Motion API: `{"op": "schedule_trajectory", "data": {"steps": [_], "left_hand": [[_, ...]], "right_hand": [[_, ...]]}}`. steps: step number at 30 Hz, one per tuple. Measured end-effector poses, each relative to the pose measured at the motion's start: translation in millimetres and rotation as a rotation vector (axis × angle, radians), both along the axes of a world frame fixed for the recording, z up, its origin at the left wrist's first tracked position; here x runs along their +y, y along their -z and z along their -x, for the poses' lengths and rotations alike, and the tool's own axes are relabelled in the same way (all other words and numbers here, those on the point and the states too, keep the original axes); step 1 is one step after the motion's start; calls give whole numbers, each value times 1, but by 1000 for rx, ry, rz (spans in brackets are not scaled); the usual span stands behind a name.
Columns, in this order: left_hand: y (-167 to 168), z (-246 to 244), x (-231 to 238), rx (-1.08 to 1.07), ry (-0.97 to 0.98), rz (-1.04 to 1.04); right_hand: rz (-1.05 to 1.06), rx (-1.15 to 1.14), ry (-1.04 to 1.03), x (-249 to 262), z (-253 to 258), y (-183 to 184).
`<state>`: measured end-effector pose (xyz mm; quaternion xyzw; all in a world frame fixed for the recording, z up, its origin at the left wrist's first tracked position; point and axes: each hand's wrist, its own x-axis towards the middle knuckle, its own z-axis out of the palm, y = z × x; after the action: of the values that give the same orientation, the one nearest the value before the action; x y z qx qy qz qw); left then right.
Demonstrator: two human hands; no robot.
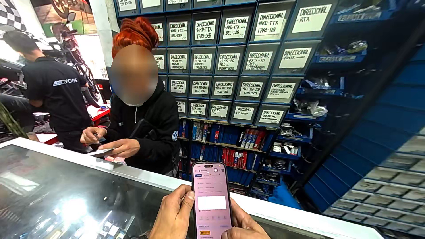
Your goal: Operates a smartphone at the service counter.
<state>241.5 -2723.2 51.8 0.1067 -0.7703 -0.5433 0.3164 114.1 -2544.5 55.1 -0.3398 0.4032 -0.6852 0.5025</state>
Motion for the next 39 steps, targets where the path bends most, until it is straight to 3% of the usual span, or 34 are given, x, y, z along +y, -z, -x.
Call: {"op": "schedule_trajectory", "data": {"steps": [39], "left_hand": [[-2, 0, 0, -12, -33, 48]], "right_hand": [[-13, -4, 16, 0, -1, -1]]}}
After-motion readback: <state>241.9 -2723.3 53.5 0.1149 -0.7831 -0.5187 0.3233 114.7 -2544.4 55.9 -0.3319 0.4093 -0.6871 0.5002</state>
